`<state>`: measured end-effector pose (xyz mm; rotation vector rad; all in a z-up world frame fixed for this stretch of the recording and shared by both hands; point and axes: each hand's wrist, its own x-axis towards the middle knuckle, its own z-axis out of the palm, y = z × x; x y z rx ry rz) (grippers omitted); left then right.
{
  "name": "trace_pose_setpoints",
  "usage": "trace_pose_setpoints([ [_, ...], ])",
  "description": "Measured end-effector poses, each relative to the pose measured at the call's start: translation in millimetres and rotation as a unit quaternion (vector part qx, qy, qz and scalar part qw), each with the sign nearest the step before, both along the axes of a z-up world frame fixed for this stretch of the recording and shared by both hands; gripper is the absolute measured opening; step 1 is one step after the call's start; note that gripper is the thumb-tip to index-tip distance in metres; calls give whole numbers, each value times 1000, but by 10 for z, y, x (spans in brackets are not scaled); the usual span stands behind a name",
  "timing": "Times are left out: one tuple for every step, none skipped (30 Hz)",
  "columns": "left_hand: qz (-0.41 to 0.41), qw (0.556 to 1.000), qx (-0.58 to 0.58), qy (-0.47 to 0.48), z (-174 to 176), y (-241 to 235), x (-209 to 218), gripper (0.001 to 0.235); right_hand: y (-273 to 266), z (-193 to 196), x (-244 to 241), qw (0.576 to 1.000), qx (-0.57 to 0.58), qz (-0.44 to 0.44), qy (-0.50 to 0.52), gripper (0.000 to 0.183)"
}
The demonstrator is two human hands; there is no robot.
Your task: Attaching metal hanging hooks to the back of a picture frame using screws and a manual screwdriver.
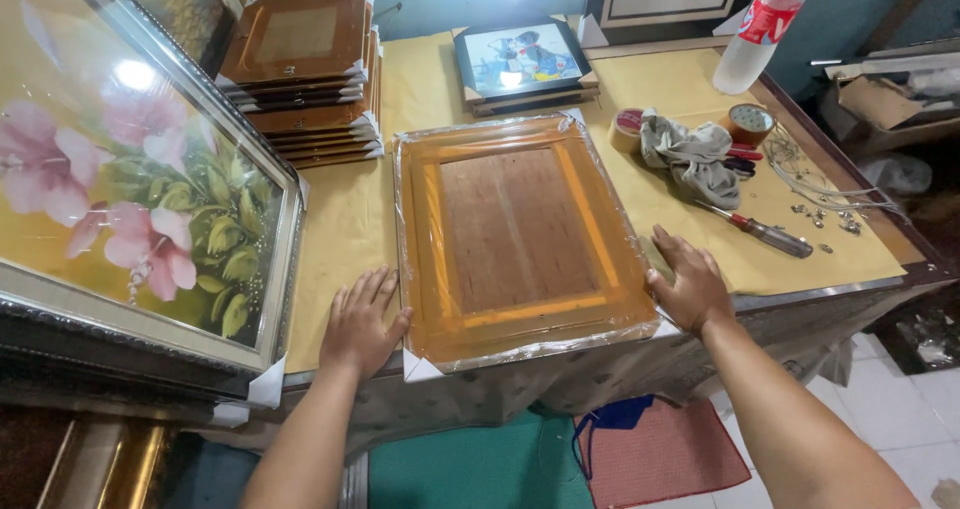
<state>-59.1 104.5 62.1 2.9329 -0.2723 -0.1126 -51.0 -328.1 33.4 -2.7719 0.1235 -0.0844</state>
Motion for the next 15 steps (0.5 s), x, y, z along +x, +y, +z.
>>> trace_pose_setpoints([
  [0, 1000, 0, 0, 9, -5, -5, 62, -12, -24, 11, 1000, 0, 0, 0, 68],
  [3, 1000, -8, 0, 19, -9, -9, 64, -23, -50, 18, 1000, -10, -2, -1, 67],
  [7, 1000, -17, 0, 28, -12, -13, 65, -34, -76, 25, 1000, -19, -3, -2, 66],
  [7, 1000, -17, -2, 53, -19, -22, 65, -56, -105, 49, 1000, -19, -3, -3, 66],
  [19, 1000, -24, -1, 76, -25, -32, 68, -76, -135, 73, 1000, -29, 4, -5, 60],
  [32, 999, -30, 1, 96, -29, -52, 71, -94, -171, 88, 999, -39, 11, -5, 55],
  [32, 999, -30, 1, 74, -20, -46, 71, -81, -166, 77, 999, -38, 11, -5, 55],
  [21, 999, -27, 4, 55, -15, -33, 71, -72, -156, 72, 999, -31, 9, -7, 56],
  [10, 1000, -24, 6, 36, -9, -19, 71, -62, -147, 68, 1000, -24, 7, -8, 58],
  [10, 1000, -24, 6, 41, -12, -19, 71, -21, -71, 33, 1000, -24, 7, -8, 58],
  [6, 1000, -10, 6, 45, -15, -20, 67, 21, 4, -2, 1000, -8, -3, -4, 62],
  [3, 1000, 3, 7, 48, -17, -24, 64, 63, 79, -37, 1000, 7, -12, 1, 69],
  [3, 1000, 3, 7, 53, -18, -18, 64, 78, 107, -42, 1000, 7, -12, 1, 69],
  [2, 1000, 3, 7, 56, -19, -17, 64, 95, 131, -50, 1000, 7, -15, 6, 70],
  [1, 1000, 4, 8, 59, -18, -17, 64, 112, 156, -59, 1000, 6, -18, 10, 71],
])
